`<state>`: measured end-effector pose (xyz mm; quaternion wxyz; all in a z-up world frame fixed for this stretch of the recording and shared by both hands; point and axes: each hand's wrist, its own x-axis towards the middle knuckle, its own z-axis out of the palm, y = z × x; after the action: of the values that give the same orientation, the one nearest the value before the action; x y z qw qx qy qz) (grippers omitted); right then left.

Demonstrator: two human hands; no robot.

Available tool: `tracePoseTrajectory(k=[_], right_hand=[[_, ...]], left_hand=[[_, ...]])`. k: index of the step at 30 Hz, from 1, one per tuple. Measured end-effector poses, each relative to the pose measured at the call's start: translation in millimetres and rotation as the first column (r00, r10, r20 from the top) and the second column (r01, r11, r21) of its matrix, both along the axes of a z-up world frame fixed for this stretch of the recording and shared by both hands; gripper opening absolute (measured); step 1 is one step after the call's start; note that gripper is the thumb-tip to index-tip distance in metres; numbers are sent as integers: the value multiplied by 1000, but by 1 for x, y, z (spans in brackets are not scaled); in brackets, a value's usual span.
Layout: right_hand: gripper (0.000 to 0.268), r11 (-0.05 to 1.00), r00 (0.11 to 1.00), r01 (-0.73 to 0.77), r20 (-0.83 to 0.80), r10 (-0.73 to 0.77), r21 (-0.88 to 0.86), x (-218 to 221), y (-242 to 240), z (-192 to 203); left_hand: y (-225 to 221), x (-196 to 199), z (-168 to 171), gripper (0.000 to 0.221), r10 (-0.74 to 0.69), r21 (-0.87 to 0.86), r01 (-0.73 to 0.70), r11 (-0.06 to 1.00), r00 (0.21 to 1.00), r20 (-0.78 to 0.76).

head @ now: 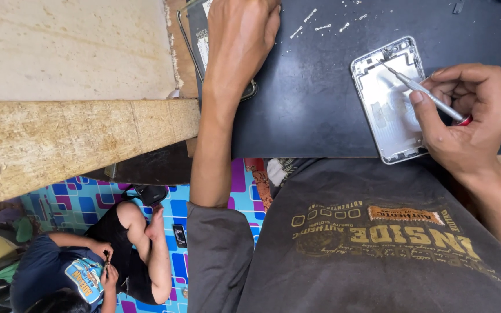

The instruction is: Removing motherboard screws from a mobile phone using a precision screwdriver on a repair bench.

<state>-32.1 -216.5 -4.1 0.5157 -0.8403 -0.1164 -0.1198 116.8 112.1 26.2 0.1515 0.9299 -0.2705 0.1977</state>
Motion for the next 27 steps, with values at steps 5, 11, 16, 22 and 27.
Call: tracePoseTrajectory(k=[5, 11, 16, 22, 27], right_hand=[[24, 999, 1000, 15, 10, -15, 29, 1, -6, -5], [11, 983, 989, 33, -147, -5, 183, 14, -15, 18], [22, 895, 980, -200, -94, 178, -399, 44, -25, 37], [12, 706, 926, -213, 90, 366, -675, 75, -25, 17], [6, 679, 896, -206, 142, 420, -705, 87, -24, 6]], left_hand=[[-1, -15, 23, 16, -35, -112, 30, 993, 998, -44], [-47, -70, 35, 14, -96, -270, 83, 959, 995, -36], [-100, -105, 3, 15, -64, -424, 8, 906, 991, -118], [-105, -112, -17, 13, -36, -399, 9, 917, 998, -58], [-105, -111, -18, 12, -54, -420, 27, 907, 997, -54]])
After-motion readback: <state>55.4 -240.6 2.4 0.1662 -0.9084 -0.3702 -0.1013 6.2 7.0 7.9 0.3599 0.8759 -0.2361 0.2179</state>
